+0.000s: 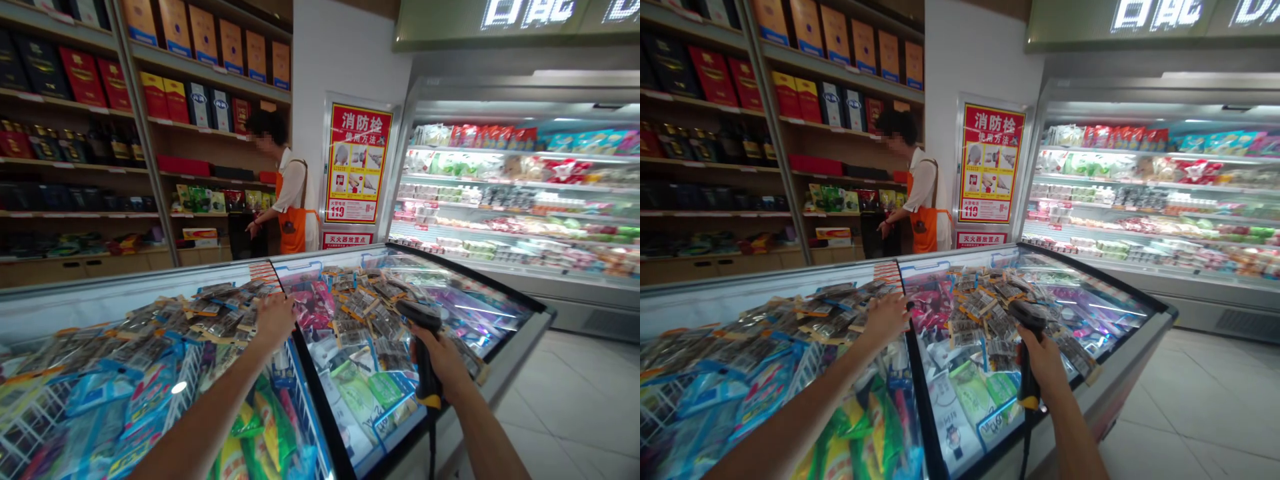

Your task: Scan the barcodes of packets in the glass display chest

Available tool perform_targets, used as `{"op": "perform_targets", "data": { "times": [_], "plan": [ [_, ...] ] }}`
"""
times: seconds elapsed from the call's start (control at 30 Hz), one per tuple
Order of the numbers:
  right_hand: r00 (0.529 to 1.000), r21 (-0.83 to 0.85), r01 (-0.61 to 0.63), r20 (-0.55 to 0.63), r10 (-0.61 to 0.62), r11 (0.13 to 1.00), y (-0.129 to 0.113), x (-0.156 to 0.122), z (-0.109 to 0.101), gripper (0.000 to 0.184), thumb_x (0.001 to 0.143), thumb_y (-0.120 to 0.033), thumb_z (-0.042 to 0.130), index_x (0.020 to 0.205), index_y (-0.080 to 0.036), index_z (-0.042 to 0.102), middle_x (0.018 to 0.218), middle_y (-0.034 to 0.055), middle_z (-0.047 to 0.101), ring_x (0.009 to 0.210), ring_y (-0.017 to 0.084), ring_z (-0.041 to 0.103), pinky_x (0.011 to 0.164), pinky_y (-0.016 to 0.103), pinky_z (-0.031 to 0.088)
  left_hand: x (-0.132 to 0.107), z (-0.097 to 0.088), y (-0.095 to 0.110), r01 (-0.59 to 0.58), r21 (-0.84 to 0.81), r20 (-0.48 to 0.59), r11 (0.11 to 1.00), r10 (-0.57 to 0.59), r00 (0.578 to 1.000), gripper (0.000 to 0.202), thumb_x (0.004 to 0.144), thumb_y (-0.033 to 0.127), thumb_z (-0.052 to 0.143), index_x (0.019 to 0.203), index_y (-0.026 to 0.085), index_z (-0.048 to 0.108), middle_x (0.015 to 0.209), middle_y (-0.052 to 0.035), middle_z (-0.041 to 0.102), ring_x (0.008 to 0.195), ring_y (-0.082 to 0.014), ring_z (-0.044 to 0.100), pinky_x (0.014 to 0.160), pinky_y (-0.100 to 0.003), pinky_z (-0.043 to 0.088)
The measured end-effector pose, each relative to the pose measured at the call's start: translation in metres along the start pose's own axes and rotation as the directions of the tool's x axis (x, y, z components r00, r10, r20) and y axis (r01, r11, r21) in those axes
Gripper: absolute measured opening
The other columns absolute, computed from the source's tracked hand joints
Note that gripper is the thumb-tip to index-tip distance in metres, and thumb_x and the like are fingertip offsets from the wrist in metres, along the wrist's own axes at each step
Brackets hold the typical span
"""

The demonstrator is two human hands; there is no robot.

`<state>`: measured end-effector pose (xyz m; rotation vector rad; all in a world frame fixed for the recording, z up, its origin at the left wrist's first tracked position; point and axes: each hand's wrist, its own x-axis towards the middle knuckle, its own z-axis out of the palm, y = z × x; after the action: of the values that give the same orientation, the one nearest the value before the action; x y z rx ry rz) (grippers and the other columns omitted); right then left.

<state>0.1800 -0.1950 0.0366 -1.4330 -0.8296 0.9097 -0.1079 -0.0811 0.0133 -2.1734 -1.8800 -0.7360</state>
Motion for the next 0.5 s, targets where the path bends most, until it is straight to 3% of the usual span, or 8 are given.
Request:
{"op": "perform_targets", "data": {
  "times": [0.1,0.17,0.23,0.33,0.5],
  "plan": [
    [1.0,-0.018,-0.004,0.013,0.004,1.0,-0.002,-0.002,0.002,0.026,0.071,-0.039,0.062,0.057,-0.02,0.052,0.042,-0.0009,0.055,0.038,0.014,0.05,0.04,0.026,0.037,0.001,0.016,0.054,-0.099,-0.331,0.08,0.939,0.132,0.988,0.022,0.073,0.024,0.061,0.094,0.023,0.066,0.105,-0.0107,0.065,0.107,-0.0302,0.055,0.096,-0.044,0.035],
    [1.0,-0.024,-0.006,0.006,0.006,1.0,-0.002,-0.001,0.002,0.026,0.071,-0.04,0.061,0.056,-0.021,0.052,0.041,-0.0011,0.055,0.038,0.014,0.049,0.039,0.026,0.037,0.001,0.028,0.082,-0.056,-0.467,0.134,0.882,0.133,0.982,0.019,0.061,0.022,0.07,0.08,0.023,0.067,0.09,-0.0084,0.069,0.097,-0.0287,0.059,0.092,-0.041,0.038],
    [1.0,-0.021,-0.007,-0.009,0.007,1.0,-0.001,0.0,0.002,0.027,0.07,-0.04,0.062,0.055,-0.021,0.052,0.041,-0.0013,0.055,0.038,0.013,0.049,0.039,0.025,0.037,0.003,0.037,0.099,0.005,-0.522,0.186,0.853,0.108,0.977,0.021,0.047,0.02,0.077,0.064,0.022,0.065,0.073,-0.0058,0.067,0.087,-0.0296,0.061,0.087,-0.042,0.04],
    [1.0,-0.024,0.004,-0.019,-0.005,1.0,0.002,0.002,0.002,0.028,0.069,-0.041,0.063,0.053,-0.02,0.052,0.041,-0.0015,0.054,0.037,0.013,0.049,0.038,0.025,0.037,0.008,0.045,0.098,0.105,-0.602,0.278,0.792,0.084,0.957,0.024,0.037,0.017,0.078,0.049,0.02,0.058,0.05,0.0005,0.057,0.065,-0.0246,0.06,0.073,-0.038,0.045],
    [1.0,-0.013,-0.014,-0.012,0.013,1.0,0.002,0.002,0.009,0.029,0.067,-0.042,0.064,0.054,-0.018,0.053,0.043,-0.0013,0.055,0.037,0.011,0.05,0.037,0.023,0.037,0.022,0.048,0.062,0.306,-0.754,0.37,0.581,-0.009,0.929,0.016,0.053,0.023,0.071,0.049,0.018,0.056,0.044,0.0034,0.051,0.045,-0.0123,0.048,0.052,-0.025,0.039]
  ]
}}
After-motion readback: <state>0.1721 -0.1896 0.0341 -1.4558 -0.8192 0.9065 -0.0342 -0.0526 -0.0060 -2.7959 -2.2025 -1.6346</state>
